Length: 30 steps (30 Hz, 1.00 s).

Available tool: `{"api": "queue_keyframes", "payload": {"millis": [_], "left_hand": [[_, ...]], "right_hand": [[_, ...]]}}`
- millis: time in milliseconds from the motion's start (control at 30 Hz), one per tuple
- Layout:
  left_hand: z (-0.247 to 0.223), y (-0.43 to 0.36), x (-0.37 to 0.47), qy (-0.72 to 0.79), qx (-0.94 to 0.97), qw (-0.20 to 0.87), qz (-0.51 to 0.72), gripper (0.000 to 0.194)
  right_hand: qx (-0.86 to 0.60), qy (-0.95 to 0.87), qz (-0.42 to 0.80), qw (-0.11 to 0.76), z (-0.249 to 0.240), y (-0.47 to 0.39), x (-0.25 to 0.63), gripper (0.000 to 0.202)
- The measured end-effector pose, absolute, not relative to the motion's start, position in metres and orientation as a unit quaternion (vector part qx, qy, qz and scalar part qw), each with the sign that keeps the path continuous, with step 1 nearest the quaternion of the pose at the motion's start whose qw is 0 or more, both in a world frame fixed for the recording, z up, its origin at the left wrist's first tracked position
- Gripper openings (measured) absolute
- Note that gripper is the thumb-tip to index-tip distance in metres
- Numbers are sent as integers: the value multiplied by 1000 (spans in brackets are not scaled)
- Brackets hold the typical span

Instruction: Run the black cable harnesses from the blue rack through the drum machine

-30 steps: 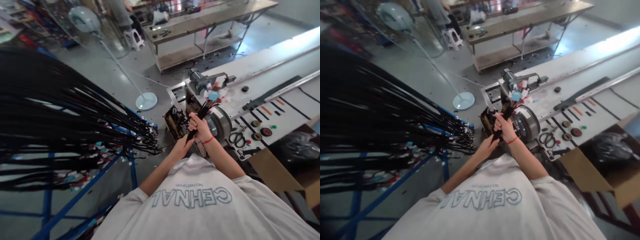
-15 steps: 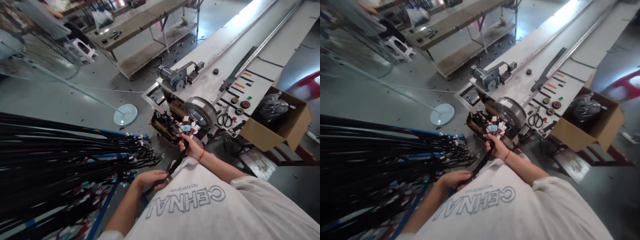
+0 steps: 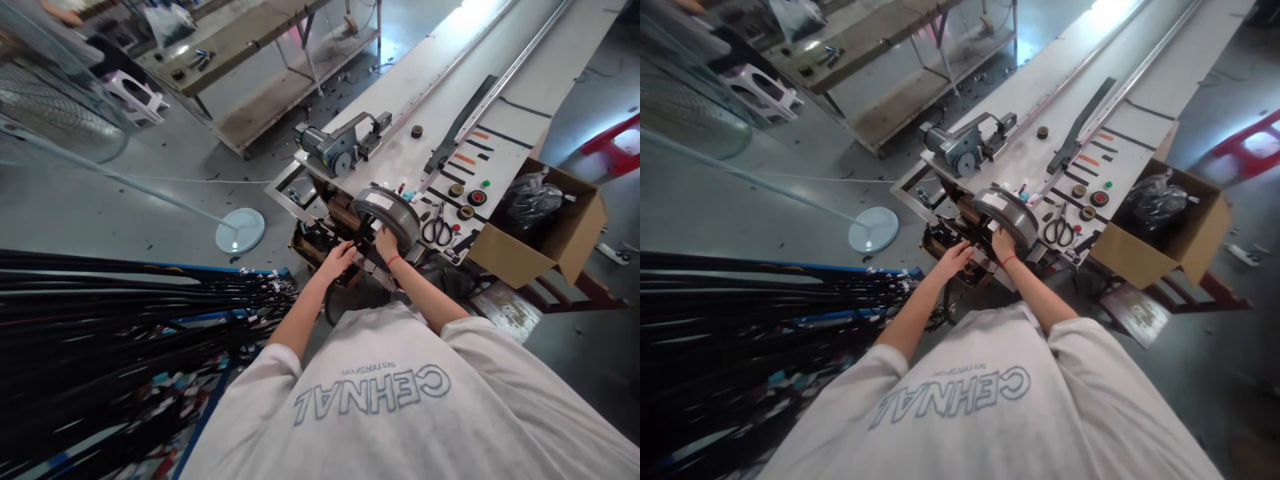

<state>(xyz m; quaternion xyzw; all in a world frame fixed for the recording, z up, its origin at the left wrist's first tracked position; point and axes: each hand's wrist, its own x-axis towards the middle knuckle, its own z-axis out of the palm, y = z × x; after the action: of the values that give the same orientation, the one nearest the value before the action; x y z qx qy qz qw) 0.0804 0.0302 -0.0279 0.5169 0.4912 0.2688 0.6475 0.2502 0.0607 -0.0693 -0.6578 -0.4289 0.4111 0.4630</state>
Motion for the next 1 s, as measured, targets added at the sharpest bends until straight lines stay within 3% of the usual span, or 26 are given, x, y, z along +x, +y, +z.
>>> {"api": "queue_keyframes", "payload": {"millis": [133,233,300,467,567,633,767,833,1000], "left_hand": [[-24,57,90,544,667,432,270,20],[-17,66,101,560,677,398,264,19],[-13,66,104,556,626,467,284,21],[-8,51,88,463,330,780,261,29],[-13,39,81,429,310,818,225,31],[-21,34,82,460,396,760,232,32],[-39,30,92,537,639,503,226,22],[-45,29,97,544,705,417,184,18],[-49,29,109,536,737,392,128,16]], "right_hand": [[-682,-584,278,342,-72,38,255,18],[-693,-605,285,270,-73,40,254,10],[-675,-611,299,285,-74,41,255,3],[-567,-634,337,403,-77,32,264,6],[-557,-632,370,391,-75,30,268,15],[-553,-644,365,382,-70,29,268,15],[-542,-671,314,396,-55,28,265,9],[-522,-694,302,395,-47,31,260,18],[-456,-792,248,321,-37,44,258,46]]}}
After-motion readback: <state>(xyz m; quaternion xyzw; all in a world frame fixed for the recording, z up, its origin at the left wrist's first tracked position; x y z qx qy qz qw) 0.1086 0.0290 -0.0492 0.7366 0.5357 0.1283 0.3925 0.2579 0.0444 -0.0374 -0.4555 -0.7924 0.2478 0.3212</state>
